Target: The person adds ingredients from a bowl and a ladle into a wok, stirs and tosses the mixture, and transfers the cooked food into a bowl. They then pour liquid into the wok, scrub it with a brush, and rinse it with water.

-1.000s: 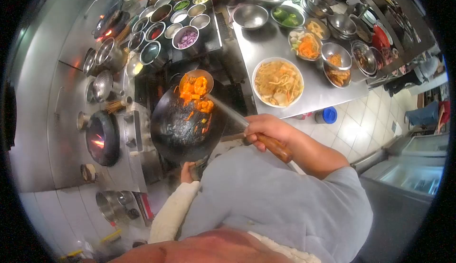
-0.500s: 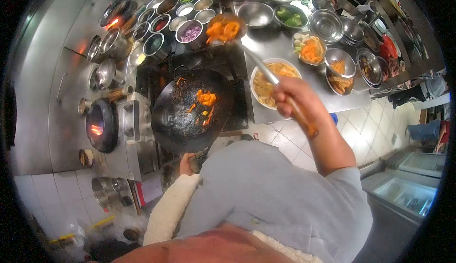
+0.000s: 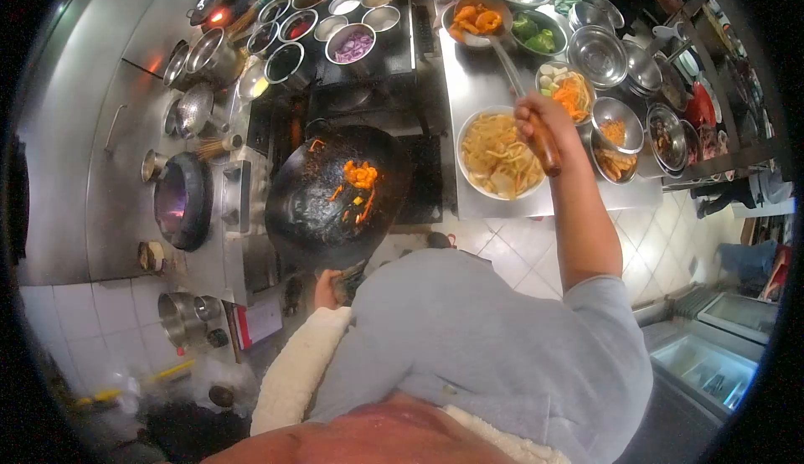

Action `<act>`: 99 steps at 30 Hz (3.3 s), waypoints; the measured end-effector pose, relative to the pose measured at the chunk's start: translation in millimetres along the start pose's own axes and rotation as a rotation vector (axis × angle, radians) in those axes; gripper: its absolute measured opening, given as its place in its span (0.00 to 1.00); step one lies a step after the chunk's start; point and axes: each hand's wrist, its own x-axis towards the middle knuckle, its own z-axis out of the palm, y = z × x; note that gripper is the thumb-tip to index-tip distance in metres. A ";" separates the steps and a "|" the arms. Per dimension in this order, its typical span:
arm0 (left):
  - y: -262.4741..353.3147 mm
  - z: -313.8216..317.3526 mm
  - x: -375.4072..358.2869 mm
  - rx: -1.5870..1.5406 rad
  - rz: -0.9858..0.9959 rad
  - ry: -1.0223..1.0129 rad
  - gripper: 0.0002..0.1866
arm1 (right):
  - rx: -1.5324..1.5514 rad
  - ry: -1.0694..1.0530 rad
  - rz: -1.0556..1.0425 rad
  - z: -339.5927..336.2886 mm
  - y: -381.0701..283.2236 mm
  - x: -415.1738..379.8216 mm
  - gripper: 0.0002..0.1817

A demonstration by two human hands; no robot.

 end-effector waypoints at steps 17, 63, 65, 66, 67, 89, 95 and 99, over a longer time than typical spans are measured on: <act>-13.0 -31.7 40.5 -0.024 0.014 -0.018 0.13 | -0.072 -0.063 -0.084 46.6 9.4 -82.3 0.23; -2.7 -108.1 27.8 0.100 -0.001 -0.184 0.11 | 0.015 0.156 -0.156 82.1 89.6 -219.5 0.30; 1.5 -104.2 26.3 0.094 -0.032 -0.175 0.10 | -0.009 0.204 -0.142 78.6 87.3 -206.3 0.29; 2.9 -102.5 26.3 0.087 -0.062 -0.166 0.10 | -0.009 0.204 -0.142 75.0 87.2 -199.7 0.29; 2.5 -100.8 27.7 0.087 -0.063 -0.166 0.10 | -0.039 0.219 -0.140 70.8 88.1 -192.5 0.28; 10.0 -83.9 23.8 -0.003 -0.164 -0.087 0.11 | -1.203 0.673 -0.211 34.3 143.3 -128.4 0.37; 5.6 -96.9 37.9 -0.102 -0.233 -0.161 0.11 | -1.362 0.736 -0.215 42.1 144.4 -135.3 0.40; 11.4 -86.0 30.0 -0.148 -0.224 -0.191 0.11 | -1.368 0.743 -0.180 48.8 142.3 -140.2 0.40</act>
